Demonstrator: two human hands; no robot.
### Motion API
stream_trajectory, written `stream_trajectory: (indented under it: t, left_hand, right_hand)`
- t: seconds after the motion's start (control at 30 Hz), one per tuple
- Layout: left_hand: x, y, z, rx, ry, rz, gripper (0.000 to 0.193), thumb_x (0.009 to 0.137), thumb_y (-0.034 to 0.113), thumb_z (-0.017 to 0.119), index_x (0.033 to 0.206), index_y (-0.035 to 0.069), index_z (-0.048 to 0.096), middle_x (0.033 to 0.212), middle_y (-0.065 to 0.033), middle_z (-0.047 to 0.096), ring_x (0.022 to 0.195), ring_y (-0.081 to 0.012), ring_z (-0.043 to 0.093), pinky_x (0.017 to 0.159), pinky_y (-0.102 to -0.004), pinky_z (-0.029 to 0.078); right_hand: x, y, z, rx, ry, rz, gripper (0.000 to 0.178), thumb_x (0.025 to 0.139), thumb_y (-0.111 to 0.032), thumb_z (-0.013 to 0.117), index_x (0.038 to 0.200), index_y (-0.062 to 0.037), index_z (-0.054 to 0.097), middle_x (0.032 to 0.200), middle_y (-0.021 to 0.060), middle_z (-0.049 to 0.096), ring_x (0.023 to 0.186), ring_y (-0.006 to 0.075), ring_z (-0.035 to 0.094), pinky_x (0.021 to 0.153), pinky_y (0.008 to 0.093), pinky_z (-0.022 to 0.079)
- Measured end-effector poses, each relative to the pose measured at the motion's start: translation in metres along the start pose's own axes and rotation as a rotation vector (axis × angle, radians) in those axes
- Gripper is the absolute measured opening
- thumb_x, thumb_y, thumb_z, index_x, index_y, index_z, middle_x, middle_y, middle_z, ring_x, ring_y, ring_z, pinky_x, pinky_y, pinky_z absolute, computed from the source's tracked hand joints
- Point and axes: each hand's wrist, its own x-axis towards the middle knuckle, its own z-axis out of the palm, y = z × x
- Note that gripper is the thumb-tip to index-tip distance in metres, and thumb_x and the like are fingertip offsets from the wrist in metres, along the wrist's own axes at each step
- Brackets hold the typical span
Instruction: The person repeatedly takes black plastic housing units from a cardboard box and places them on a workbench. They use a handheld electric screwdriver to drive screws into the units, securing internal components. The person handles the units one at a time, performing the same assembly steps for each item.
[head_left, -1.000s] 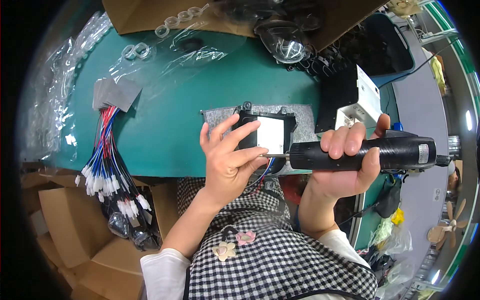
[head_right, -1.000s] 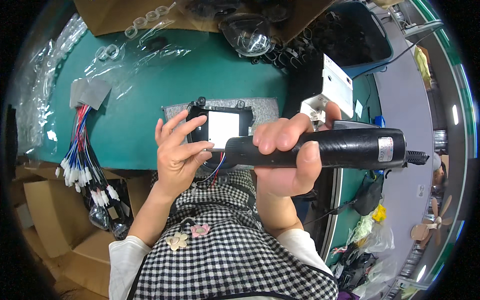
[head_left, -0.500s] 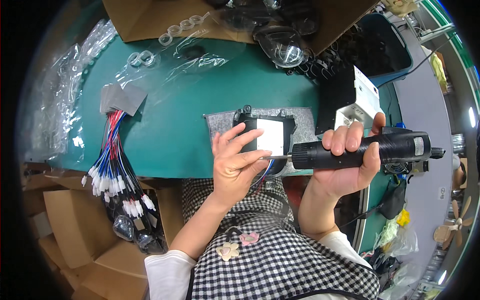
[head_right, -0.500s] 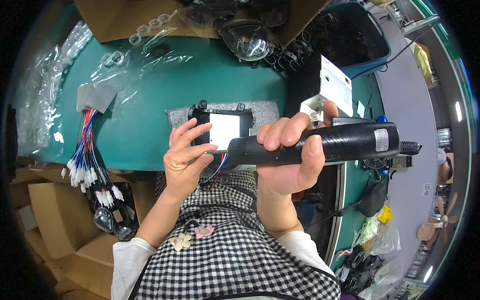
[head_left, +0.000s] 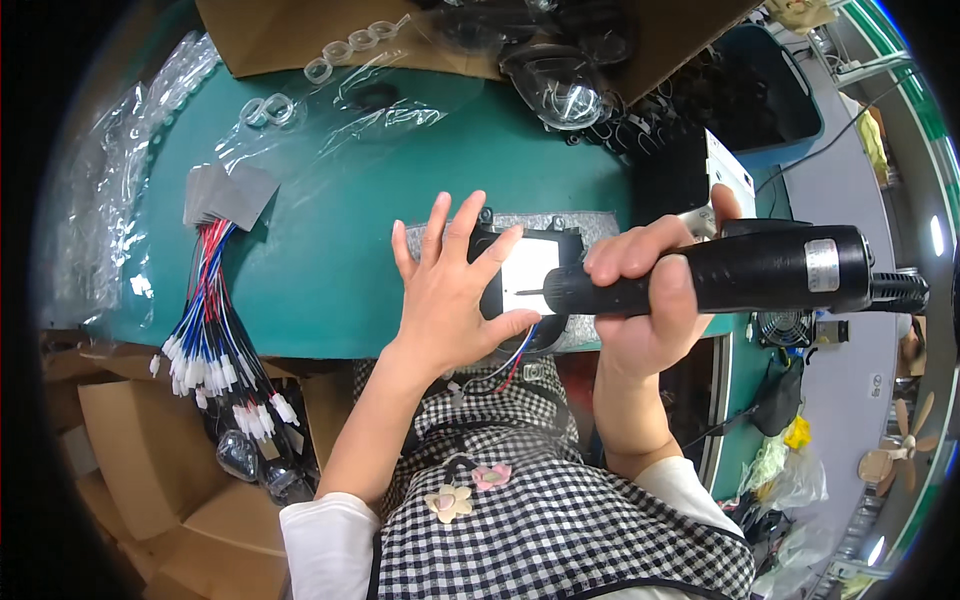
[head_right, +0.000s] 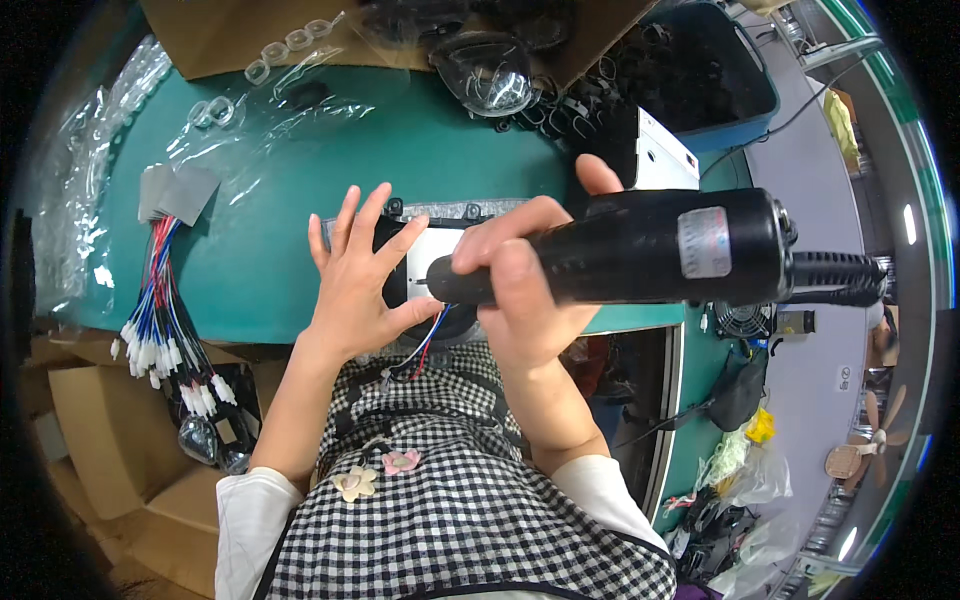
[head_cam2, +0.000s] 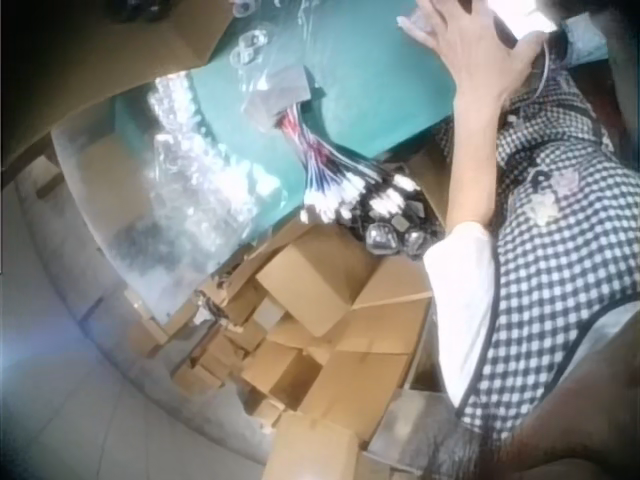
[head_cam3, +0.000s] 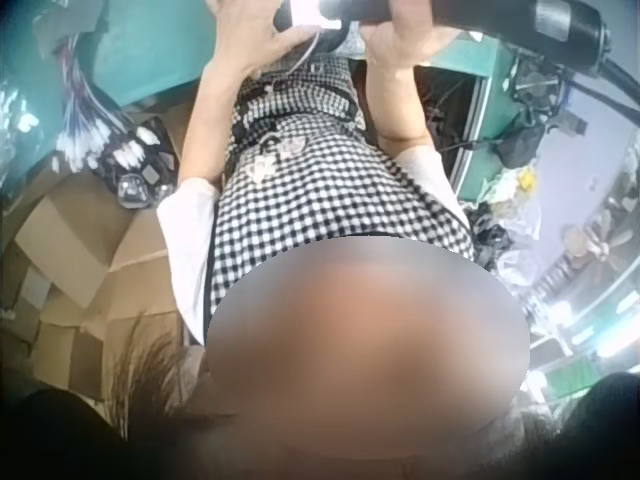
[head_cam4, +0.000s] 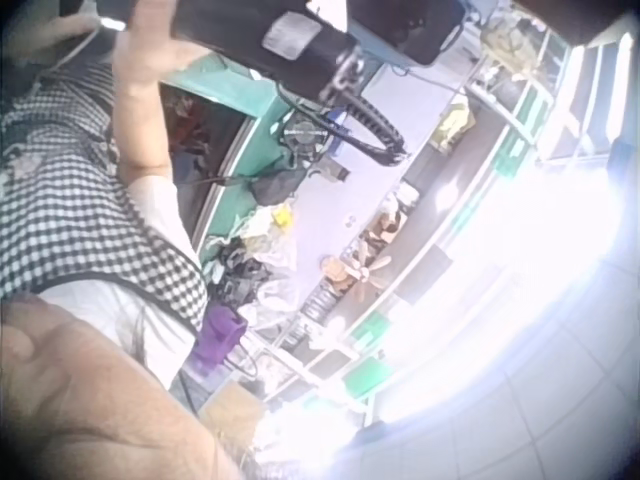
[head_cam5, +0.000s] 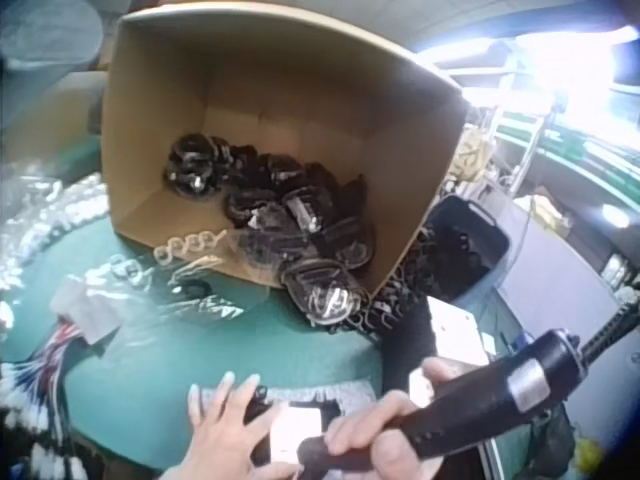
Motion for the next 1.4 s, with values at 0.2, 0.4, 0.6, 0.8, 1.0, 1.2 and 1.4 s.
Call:
stream_trajectory:
  t: [0.2,0.4,0.6,0.8,1.0,1.2,1.4]
  left_hand:
    - [0.002,-0.005,0.003,-0.119,-0.001,-0.013,0.073,0.057,0.043,0.08,0.121,0.016,0.057,0.134,-0.0106,0.038,0.128,-0.0337,0.033,0.105,-0.062,0.009]
    - [-0.002,-0.009,0.005,-0.192,-0.013,-0.037,0.074,0.057,0.039,0.081,0.121,0.015,0.054,0.134,-0.0112,0.037,0.126,-0.0324,0.036,0.105,-0.062,0.01]
    - [-0.003,-0.01,0.007,-0.24,-0.007,-0.037,0.074,0.057,0.037,0.081,0.122,0.014,0.054,0.135,-0.0114,0.036,0.125,-0.0298,0.037,0.105,-0.0615,0.01]
    - [-0.001,-0.008,0.006,-0.309,0.006,-0.031,0.08,0.056,0.031,0.083,0.126,0.011,0.051,0.137,-0.0159,0.033,0.125,-0.0339,0.036,0.107,-0.0524,0.019]
    - [0.004,-0.006,-0.009,-0.651,0.069,-0.503,0.055,0.076,0.017,0.069,0.123,-0.001,0.048,0.109,-0.018,0.056,0.091,-0.0323,0.061,0.084,-0.0404,0.047]
    - [-0.011,-0.028,-0.027,-0.306,0.223,-0.238,0.05,0.077,0.005,0.055,0.125,0.002,0.046,0.11,-0.0214,0.058,0.1,-0.0318,0.059,0.089,-0.0375,0.045]
    - [-0.188,-0.132,-0.177,-1.368,1.34,-0.438,0.042,0.089,0.017,0.051,0.123,-0.008,0.046,0.112,-0.0171,0.059,0.084,-0.0212,0.059,0.076,-0.0289,0.051]
  right_hand:
    - [-0.001,0.01,0.012,0.048,0.017,0.092,0.068,0.083,-0.014,0.061,0.134,0.0008,0.018,0.073,0.0106,0.055,0.06,0.0177,0.057,0.062,0.0325,0.051]
    - [0.0,0.025,-0.004,0.042,-0.256,0.163,0.064,0.078,-0.013,0.069,0.127,-0.0028,0.03,0.072,0.0093,0.056,0.058,0.0184,0.057,0.057,0.0322,0.05]
    - [0.035,0.042,-0.001,0.426,-0.809,0.076,0.059,0.074,-0.02,0.077,0.118,-0.0076,0.04,0.061,0.0059,0.057,0.048,0.019,0.057,0.045,0.0309,0.047]
    - [0.009,0.022,-0.002,0.146,-0.293,0.061,0.056,0.08,-0.012,0.066,0.127,-0.0078,0.035,0.069,0.0078,0.056,0.054,0.019,0.056,0.052,0.0341,0.048]
    - [0.063,0.002,-0.05,-0.096,0.295,0.142,0.052,0.073,-0.004,0.066,0.12,0.0043,0.043,0.074,0.0113,0.059,0.058,0.0177,0.059,0.056,0.0297,0.048]
    - [0.088,0.079,-0.069,-0.472,0.275,0.693,0.023,0.07,-0.006,0.068,0.089,0.0033,0.059,0.073,0.0092,0.061,0.05,0.0173,0.059,0.043,0.0286,0.045]
    - [0.095,0.126,-0.098,-0.528,0.185,0.907,0.018,0.068,-0.003,0.067,0.081,0.0068,0.06,0.067,0.0117,0.061,0.045,0.0178,0.056,0.039,0.0289,0.043]
